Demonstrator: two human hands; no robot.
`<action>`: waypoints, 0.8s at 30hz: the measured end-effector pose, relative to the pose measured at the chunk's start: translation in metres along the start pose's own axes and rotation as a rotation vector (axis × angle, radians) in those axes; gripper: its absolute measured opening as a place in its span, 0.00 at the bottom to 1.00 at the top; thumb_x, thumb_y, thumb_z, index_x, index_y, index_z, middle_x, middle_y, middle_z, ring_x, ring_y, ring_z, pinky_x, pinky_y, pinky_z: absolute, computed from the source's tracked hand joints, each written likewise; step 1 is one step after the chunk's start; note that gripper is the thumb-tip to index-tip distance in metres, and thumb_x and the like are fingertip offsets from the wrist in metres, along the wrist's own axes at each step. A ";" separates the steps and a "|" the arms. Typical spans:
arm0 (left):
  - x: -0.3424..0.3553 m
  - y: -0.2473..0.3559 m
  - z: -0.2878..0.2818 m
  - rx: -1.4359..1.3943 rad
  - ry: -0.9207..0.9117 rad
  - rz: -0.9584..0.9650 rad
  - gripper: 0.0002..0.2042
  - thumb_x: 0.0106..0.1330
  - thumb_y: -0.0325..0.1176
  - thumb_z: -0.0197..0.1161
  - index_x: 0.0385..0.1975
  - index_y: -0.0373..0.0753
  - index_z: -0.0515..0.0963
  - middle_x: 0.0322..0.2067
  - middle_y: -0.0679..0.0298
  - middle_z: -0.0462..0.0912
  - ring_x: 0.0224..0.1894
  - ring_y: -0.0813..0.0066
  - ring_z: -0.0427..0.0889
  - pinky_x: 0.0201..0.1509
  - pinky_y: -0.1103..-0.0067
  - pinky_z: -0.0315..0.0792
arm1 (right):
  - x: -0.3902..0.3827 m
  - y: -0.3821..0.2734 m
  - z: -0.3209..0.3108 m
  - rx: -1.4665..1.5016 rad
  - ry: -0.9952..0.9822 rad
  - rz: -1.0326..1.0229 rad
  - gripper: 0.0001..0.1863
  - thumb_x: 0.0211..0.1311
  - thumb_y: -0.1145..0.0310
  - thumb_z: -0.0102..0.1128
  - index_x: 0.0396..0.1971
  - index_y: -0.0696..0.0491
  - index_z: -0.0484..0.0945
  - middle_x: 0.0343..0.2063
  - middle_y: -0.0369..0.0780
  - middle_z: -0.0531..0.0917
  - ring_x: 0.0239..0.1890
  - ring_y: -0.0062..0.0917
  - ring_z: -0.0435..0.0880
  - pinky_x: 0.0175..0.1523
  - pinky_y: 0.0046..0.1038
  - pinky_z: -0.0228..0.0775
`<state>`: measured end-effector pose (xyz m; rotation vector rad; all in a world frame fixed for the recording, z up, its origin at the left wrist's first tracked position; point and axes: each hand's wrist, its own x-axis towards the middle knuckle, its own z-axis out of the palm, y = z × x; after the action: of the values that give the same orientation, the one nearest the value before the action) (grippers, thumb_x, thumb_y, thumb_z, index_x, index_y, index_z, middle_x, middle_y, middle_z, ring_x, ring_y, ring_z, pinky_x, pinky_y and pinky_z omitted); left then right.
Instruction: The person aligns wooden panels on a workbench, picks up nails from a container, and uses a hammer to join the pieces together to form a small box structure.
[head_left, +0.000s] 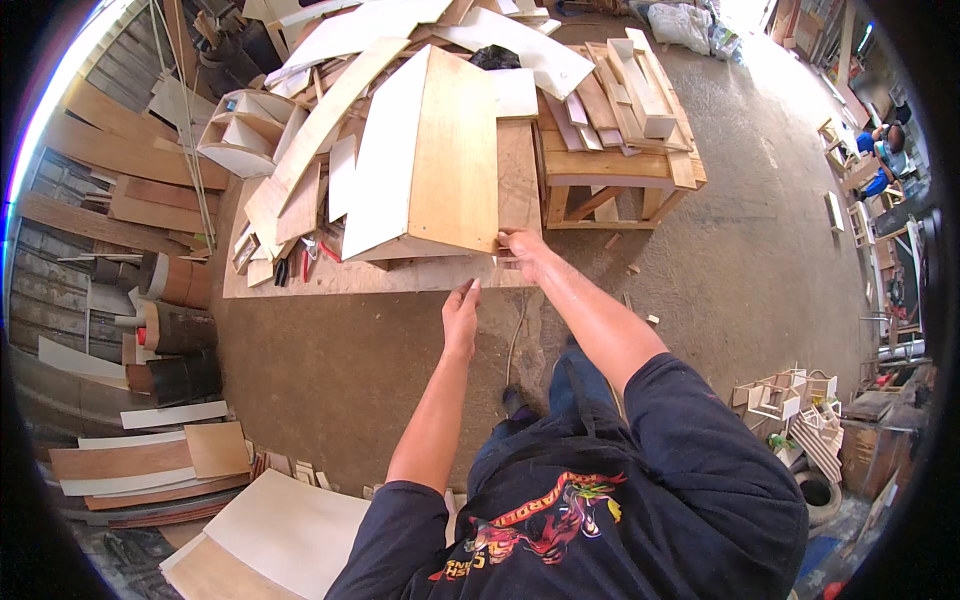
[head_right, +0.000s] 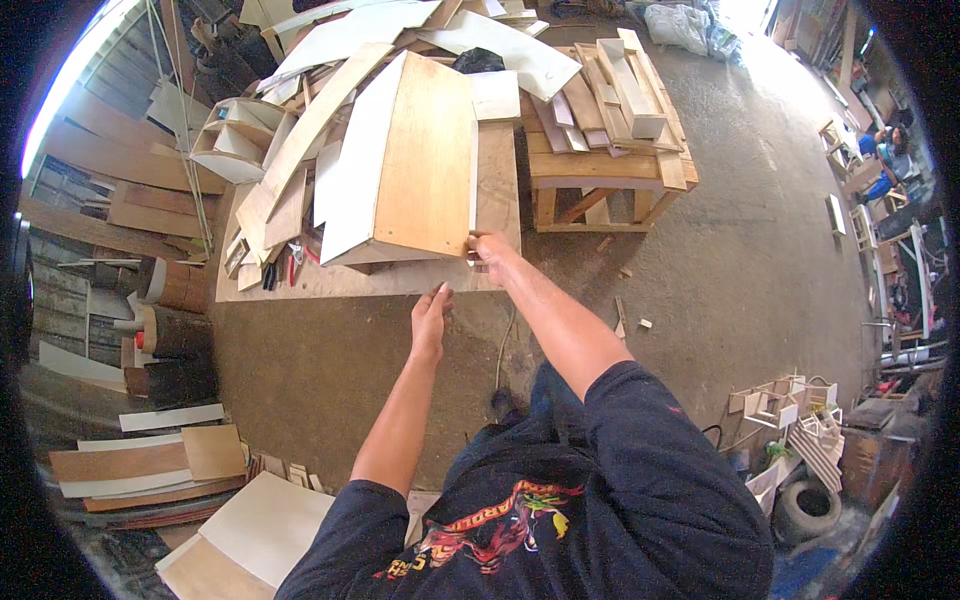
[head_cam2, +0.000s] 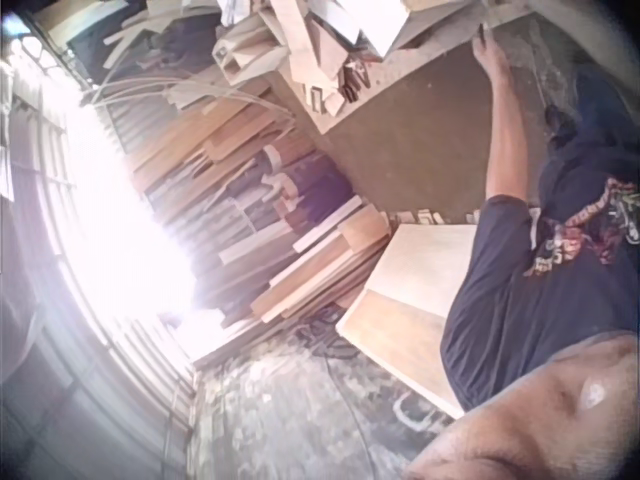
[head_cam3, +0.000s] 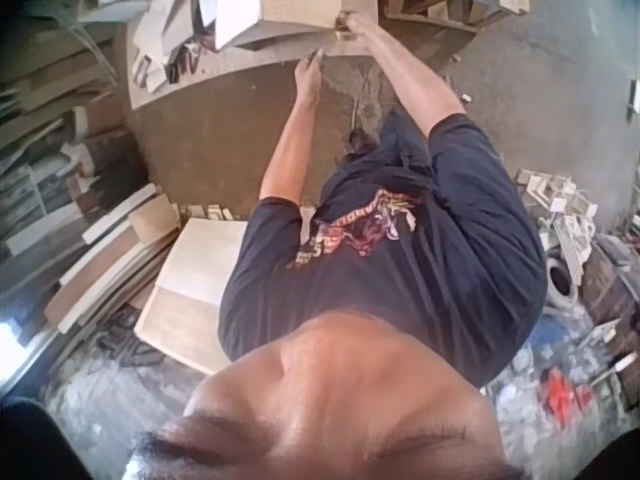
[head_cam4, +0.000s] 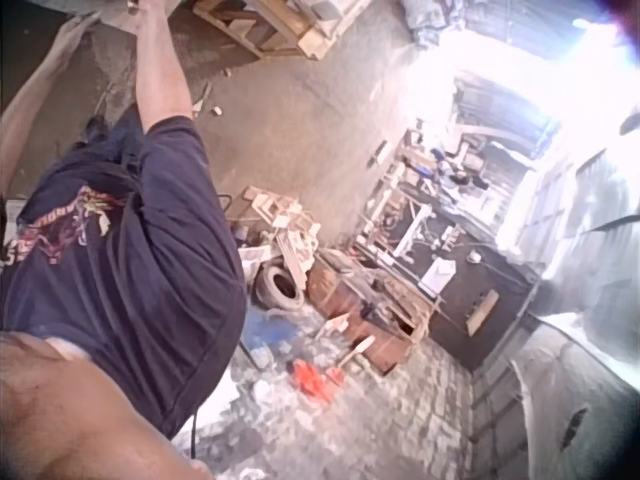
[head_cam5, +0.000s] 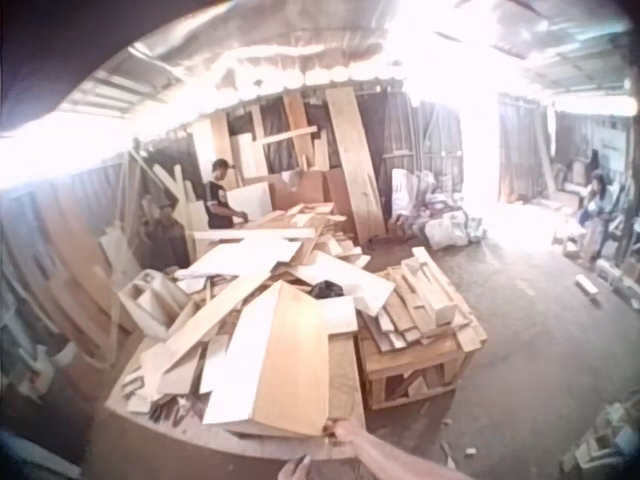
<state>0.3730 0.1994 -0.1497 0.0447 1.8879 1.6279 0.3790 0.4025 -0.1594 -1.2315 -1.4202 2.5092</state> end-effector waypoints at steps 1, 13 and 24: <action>0.002 0.003 0.008 0.002 0.007 0.004 0.26 0.72 0.50 0.64 0.60 0.36 0.76 0.50 0.63 0.83 0.53 0.72 0.78 0.55 0.76 0.67 | -0.004 -0.002 0.000 -0.016 -0.034 0.049 0.15 0.78 0.63 0.52 0.57 0.49 0.80 0.40 0.35 0.84 0.41 0.25 0.81 0.50 0.38 0.73; 0.059 0.013 0.098 -0.552 0.404 -0.161 0.47 0.58 0.66 0.71 0.73 0.46 0.61 0.69 0.62 0.67 0.70 0.57 0.67 0.67 0.57 0.63 | -0.037 -0.027 -0.069 -0.161 -0.283 0.141 0.19 0.76 0.59 0.55 0.62 0.47 0.77 0.42 0.33 0.84 0.40 0.22 0.81 0.43 0.31 0.75; 0.064 0.014 0.079 -0.520 0.605 -0.049 0.57 0.57 0.75 0.62 0.77 0.39 0.53 0.76 0.59 0.57 0.78 0.57 0.52 0.80 0.59 0.34 | -0.012 -0.042 -0.158 -0.284 -0.307 0.195 0.21 0.73 0.56 0.59 0.59 0.50 0.77 0.42 0.34 0.85 0.39 0.22 0.82 0.43 0.31 0.72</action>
<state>0.3548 0.2992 -0.1679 -0.7808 1.7684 2.2142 0.4727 0.5372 -0.1657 -1.1009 -1.8647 2.8022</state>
